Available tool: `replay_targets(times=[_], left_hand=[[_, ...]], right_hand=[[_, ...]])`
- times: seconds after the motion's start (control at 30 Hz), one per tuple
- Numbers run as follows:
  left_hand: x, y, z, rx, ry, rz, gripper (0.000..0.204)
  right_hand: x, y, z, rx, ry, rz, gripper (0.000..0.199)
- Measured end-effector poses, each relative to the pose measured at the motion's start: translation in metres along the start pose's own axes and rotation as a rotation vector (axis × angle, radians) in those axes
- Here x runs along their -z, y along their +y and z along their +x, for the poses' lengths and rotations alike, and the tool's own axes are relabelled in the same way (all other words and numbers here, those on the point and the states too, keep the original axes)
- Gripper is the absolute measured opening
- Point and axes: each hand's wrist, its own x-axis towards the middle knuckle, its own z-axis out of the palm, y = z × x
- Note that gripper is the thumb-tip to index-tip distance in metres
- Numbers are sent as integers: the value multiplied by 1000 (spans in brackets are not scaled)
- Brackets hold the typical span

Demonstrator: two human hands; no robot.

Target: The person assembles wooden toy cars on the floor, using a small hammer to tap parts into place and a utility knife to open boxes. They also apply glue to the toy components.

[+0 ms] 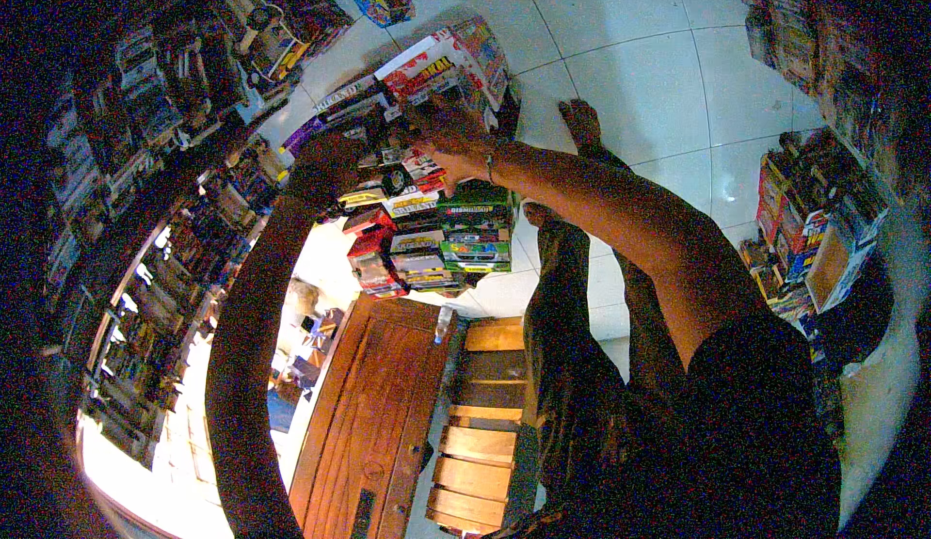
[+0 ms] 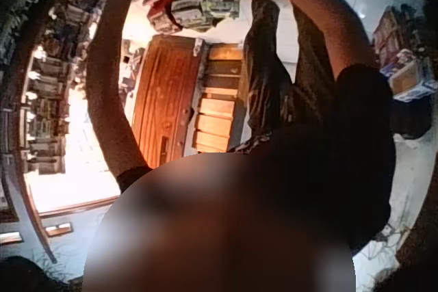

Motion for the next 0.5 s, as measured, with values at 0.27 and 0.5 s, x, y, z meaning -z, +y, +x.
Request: replay_targets(times=[0.27, 0.5], left_hand=[[-14, -5, 9, -27, -60, 28, 50], [-20, -12, 16, -97, -40, 40, 68]], right_hand=[[-1, 1, -3, 19, 13, 2, 132], [-3, 1, -1, 22, 21, 36, 133]])
